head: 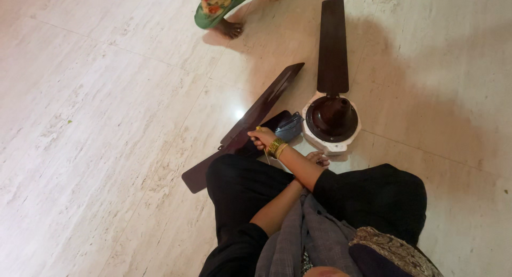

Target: The person sits on the floor and uses a screwdriver to tighten screws on the central hub of a ceiling fan. The fan blades are attached, and the person works on the central assembly throughout the clip.

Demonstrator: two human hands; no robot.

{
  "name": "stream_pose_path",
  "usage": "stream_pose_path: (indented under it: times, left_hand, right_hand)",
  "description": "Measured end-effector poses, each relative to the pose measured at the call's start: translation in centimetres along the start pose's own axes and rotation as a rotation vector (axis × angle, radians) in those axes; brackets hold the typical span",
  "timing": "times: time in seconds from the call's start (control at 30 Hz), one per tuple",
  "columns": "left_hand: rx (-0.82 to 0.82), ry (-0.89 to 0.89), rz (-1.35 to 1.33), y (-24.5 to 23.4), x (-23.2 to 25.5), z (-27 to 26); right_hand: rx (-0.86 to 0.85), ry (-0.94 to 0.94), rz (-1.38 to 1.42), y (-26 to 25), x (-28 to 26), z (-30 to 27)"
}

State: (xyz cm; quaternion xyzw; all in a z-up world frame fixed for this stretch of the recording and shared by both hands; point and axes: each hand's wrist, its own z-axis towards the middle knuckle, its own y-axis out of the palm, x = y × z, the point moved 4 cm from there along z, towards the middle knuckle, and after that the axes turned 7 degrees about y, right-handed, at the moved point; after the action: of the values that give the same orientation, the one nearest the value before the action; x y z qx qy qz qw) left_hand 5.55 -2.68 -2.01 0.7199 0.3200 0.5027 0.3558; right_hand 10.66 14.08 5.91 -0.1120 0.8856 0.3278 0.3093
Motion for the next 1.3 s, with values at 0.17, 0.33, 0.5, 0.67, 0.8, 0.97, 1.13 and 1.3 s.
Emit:
stream_pose_path:
  times: [0.17, 0.33, 0.5, 0.67, 0.8, 0.97, 1.13, 1.3]
  left_hand:
    - [0.109, -0.029, 0.031, -1.8, 0.0, 0.6]
    - [0.205, -0.111, 0.058, -1.1, 0.1, -1.0]
    - [0.224, -0.091, 0.107, 0.1, 0.4, -1.7]
    - [0.235, -0.166, 0.054, 0.7, -0.4, -2.2]
    - [0.344, -0.128, 0.188, 1.6, -0.6, -2.9]
    - [0.293, -0.118, 0.195, 2.8, -0.1, -3.4]
    - [0.336, -0.113, 0.121, 2.7, 0.4, -3.4]
    - [0.352, -0.077, 0.157, 2.4, 0.5, -3.4]
  right_hand:
    - [0.061, -0.015, -0.339, 0.4, 1.3, 2.0]
    - [0.135, 0.033, -0.5, 0.4, 3.3, 1.5]
    - [0.032, -0.231, -0.799, 0.2, 2.8, 0.7]
    - [0.338, -0.284, -1.592, -1.5, 3.4, -0.7]
    - [0.319, -0.153, -1.806, -1.5, 4.7, -0.7]
    - [0.326, 0.008, -1.875, -1.5, 5.4, -0.8]
    - [0.447, 0.082, -1.78, -1.2, 5.3, -0.3]
    - [0.391, 0.134, -1.942, -1.0, 5.2, 0.0]
